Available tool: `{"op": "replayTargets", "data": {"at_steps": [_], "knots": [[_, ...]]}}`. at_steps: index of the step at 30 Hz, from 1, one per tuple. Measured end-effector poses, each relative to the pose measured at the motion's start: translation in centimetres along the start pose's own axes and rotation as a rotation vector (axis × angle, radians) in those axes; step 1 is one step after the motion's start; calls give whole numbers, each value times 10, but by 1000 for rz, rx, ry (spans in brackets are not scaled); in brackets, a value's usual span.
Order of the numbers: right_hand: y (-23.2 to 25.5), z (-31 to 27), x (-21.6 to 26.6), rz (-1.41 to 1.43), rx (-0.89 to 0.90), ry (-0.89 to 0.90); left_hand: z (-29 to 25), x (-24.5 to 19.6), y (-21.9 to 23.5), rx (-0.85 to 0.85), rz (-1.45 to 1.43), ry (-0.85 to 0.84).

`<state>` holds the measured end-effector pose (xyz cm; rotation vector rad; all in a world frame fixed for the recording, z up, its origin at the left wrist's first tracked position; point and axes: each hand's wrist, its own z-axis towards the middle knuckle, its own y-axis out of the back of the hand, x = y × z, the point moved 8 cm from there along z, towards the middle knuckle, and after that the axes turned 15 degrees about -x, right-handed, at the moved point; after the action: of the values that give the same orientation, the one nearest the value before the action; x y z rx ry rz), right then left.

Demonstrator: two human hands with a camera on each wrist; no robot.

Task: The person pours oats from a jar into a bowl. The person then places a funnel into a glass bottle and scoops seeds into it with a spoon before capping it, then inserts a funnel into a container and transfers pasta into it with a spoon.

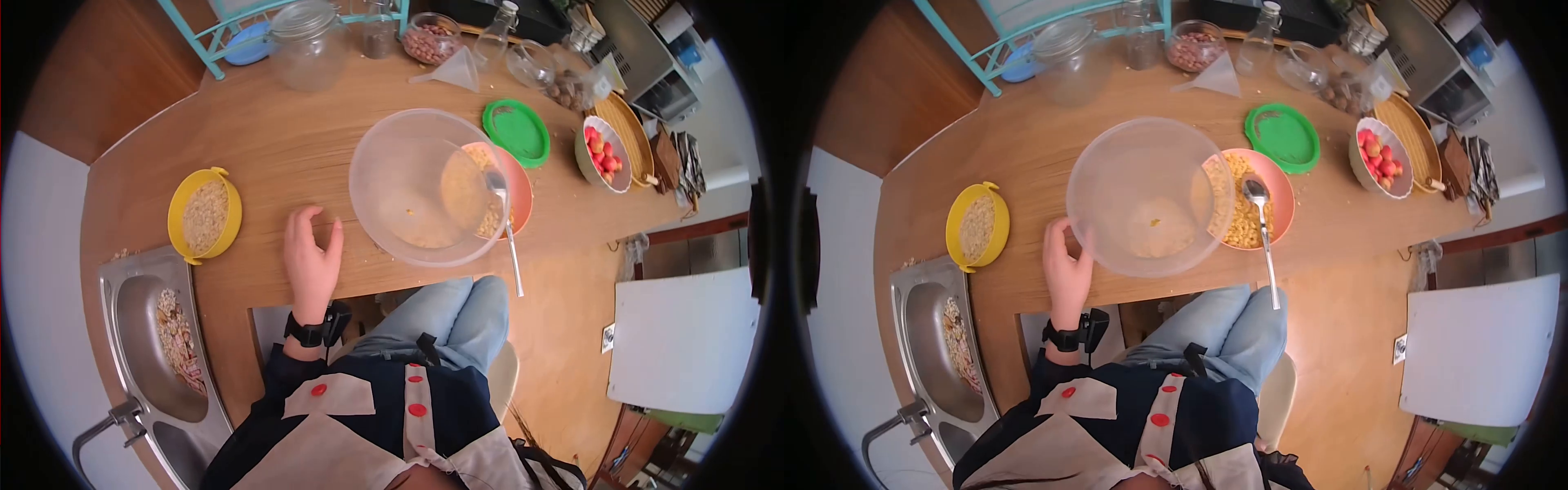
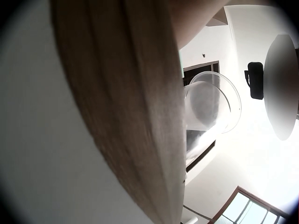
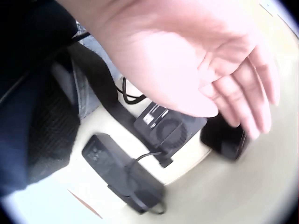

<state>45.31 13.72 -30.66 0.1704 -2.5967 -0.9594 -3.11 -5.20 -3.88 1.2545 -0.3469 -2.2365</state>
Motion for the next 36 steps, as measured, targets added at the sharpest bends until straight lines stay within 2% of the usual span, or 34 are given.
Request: {"op": "replayTargets", "data": {"at_steps": [6,11,12,14,15,18,19,21,23,24,27,34,36], "knots": [[8,7,18,-12,88,26,0,-7,1,6,41,-58],[4,-13,16,46,131,-30,2,-5,-7,61,28,-58],[-8,-4,-5,58,123,-42,2,-7,-8,90,23,-23],[-34,18,-32,556,219,-146,1,-9,-12,114,23,-41],[-39,26,-51,562,218,-144,3,-9,-13,125,33,-57],[-51,23,-63,562,241,-171,2,-10,-13,150,55,-29],[-60,15,-67,578,247,-190,1,-9,-17,173,49,-44],[-84,-12,-78,619,258,-245,1,-12,-15,67,82,-185],[-96,-36,-90,636,269,-290,-2,-14,-19,119,68,-144],[-96,-32,-89,639,271,-289,3,-13,-22,124,60,-97],[-83,-7,-80,614,282,-258,2,-18,-21,93,113,-151],[-42,39,-71,462,370,-200,3,-20,-15,59,78,-149],[-29,55,-66,422,386,-181,5,-21,-18,96,73,-134]]}}
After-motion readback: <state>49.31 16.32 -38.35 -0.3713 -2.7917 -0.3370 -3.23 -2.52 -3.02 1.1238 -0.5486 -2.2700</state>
